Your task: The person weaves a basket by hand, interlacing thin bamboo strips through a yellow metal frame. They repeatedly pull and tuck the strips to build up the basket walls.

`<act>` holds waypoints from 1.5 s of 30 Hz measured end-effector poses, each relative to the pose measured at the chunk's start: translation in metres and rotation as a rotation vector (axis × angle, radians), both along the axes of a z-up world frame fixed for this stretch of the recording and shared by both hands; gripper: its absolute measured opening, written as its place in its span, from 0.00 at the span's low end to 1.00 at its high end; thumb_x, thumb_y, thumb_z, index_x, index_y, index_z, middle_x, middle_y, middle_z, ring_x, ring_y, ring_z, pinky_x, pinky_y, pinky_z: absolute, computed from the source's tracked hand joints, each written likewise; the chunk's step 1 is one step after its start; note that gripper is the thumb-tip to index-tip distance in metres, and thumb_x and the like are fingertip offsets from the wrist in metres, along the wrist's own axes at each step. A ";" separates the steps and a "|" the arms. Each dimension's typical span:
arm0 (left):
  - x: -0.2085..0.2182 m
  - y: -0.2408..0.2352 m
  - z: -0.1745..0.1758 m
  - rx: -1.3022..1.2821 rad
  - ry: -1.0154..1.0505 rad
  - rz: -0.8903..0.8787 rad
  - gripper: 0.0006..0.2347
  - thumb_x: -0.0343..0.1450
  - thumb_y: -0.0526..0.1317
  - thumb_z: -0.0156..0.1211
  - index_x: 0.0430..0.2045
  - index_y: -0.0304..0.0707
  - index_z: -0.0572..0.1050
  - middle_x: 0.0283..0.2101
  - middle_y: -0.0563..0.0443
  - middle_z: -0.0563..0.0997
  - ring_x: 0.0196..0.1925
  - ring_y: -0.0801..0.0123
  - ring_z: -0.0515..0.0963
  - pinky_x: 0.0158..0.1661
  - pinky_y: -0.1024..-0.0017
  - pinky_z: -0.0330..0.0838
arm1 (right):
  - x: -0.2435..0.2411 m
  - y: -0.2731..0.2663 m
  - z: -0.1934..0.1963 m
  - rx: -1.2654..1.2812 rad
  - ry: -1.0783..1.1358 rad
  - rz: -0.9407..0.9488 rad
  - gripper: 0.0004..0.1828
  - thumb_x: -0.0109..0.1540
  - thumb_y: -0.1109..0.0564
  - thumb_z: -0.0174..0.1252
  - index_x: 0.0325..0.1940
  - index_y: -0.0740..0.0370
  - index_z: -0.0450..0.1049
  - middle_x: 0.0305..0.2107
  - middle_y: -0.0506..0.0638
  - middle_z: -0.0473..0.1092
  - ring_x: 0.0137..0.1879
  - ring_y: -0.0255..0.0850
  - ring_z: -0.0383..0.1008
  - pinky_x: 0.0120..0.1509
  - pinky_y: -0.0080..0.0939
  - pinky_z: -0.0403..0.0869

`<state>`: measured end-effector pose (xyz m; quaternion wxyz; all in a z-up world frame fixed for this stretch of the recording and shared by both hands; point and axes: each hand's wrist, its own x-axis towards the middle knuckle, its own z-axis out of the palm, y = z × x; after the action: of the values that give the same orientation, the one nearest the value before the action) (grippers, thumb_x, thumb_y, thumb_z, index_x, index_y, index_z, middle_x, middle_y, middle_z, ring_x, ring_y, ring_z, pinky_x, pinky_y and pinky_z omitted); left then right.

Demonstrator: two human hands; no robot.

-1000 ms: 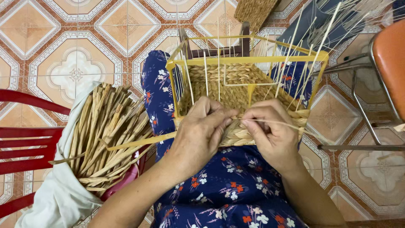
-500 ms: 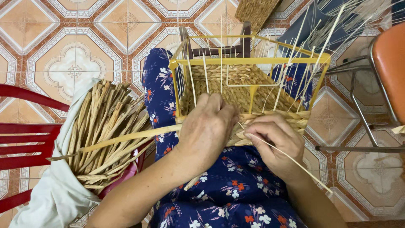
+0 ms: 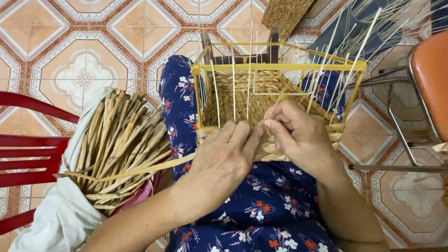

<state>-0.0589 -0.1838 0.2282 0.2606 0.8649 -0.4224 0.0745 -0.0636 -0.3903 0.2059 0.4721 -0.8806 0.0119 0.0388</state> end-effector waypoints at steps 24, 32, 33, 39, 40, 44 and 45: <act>0.036 0.000 -0.037 -0.271 0.340 0.052 0.05 0.74 0.39 0.65 0.30 0.38 0.78 0.27 0.46 0.80 0.27 0.59 0.82 0.30 0.62 0.76 | -0.003 0.004 -0.018 0.297 -0.010 0.018 0.07 0.68 0.66 0.52 0.50 0.64 0.68 0.29 0.48 0.76 0.31 0.30 0.77 0.32 0.30 0.76; 0.009 0.014 -0.011 -0.354 0.090 0.193 0.09 0.70 0.34 0.64 0.41 0.30 0.77 0.34 0.43 0.83 0.29 0.60 0.83 0.28 0.65 0.76 | -0.005 0.014 -0.022 -0.257 -0.302 0.171 0.09 0.65 0.67 0.59 0.47 0.60 0.77 0.27 0.47 0.76 0.29 0.33 0.78 0.28 0.33 0.75; 0.010 0.018 -0.008 -0.241 0.152 0.262 0.07 0.71 0.36 0.66 0.39 0.34 0.78 0.32 0.46 0.82 0.28 0.61 0.83 0.27 0.64 0.75 | -0.007 0.014 -0.020 -0.316 -0.319 0.196 0.10 0.64 0.68 0.59 0.48 0.59 0.78 0.25 0.47 0.76 0.28 0.33 0.77 0.28 0.34 0.74; 0.004 0.032 0.000 -0.085 -0.002 0.241 0.10 0.66 0.39 0.67 0.36 0.33 0.75 0.34 0.45 0.75 0.35 0.57 0.77 0.34 0.64 0.72 | -0.007 0.024 -0.018 0.036 -0.200 -0.025 0.05 0.66 0.66 0.58 0.46 0.63 0.73 0.27 0.47 0.77 0.27 0.31 0.73 0.28 0.31 0.71; 0.002 0.030 -0.001 -0.129 -0.054 0.165 0.14 0.64 0.40 0.65 0.38 0.30 0.74 0.35 0.44 0.74 0.37 0.56 0.75 0.36 0.64 0.72 | -0.007 0.023 -0.017 0.034 -0.220 -0.002 0.05 0.66 0.66 0.58 0.46 0.64 0.73 0.28 0.47 0.77 0.30 0.30 0.74 0.31 0.30 0.72; 0.003 0.018 -0.007 0.066 -0.064 0.098 0.10 0.63 0.31 0.59 0.37 0.29 0.73 0.35 0.43 0.71 0.40 0.57 0.73 0.40 0.65 0.72 | -0.007 0.018 -0.006 0.136 -0.236 0.018 0.08 0.66 0.65 0.58 0.49 0.65 0.70 0.34 0.48 0.77 0.37 0.27 0.77 0.37 0.27 0.76; 0.005 0.015 -0.007 0.076 -0.070 0.102 0.09 0.64 0.31 0.59 0.35 0.30 0.73 0.34 0.44 0.70 0.39 0.57 0.73 0.39 0.64 0.71 | -0.004 0.016 -0.002 0.191 -0.230 0.004 0.09 0.66 0.65 0.58 0.50 0.66 0.69 0.36 0.49 0.77 0.38 0.26 0.78 0.38 0.27 0.77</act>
<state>-0.0540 -0.1688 0.2208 0.2087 0.8914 -0.3892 0.1019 -0.0680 -0.3738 0.2038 0.5520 -0.8303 -0.0476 -0.0605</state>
